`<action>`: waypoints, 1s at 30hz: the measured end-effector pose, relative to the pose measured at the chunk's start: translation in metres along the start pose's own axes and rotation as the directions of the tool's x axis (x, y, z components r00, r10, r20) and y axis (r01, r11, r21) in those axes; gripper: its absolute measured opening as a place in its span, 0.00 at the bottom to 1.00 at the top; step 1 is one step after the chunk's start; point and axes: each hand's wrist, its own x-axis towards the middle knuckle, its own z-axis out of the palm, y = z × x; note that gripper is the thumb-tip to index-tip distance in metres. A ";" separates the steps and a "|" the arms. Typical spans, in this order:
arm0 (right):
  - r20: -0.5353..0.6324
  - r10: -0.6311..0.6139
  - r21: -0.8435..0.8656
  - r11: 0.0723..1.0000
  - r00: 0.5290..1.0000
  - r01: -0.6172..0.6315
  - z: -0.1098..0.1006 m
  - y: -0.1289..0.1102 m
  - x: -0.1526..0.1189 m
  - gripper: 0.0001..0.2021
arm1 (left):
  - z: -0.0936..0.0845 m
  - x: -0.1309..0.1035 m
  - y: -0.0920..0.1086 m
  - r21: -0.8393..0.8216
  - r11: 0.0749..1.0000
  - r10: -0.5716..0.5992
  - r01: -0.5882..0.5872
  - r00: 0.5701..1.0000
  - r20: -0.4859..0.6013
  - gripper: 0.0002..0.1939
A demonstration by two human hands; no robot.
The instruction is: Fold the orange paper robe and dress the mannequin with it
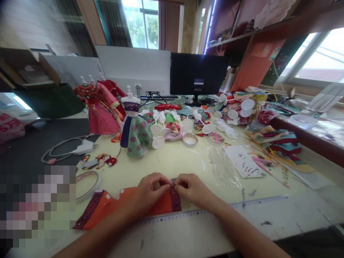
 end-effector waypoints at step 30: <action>-0.155 -0.128 -0.498 0.866 0.980 0.034 -0.001 -0.018 -0.004 0.11 | -0.023 -0.003 0.001 0.613 0.740 0.106 -0.276 0.948 0.300 0.10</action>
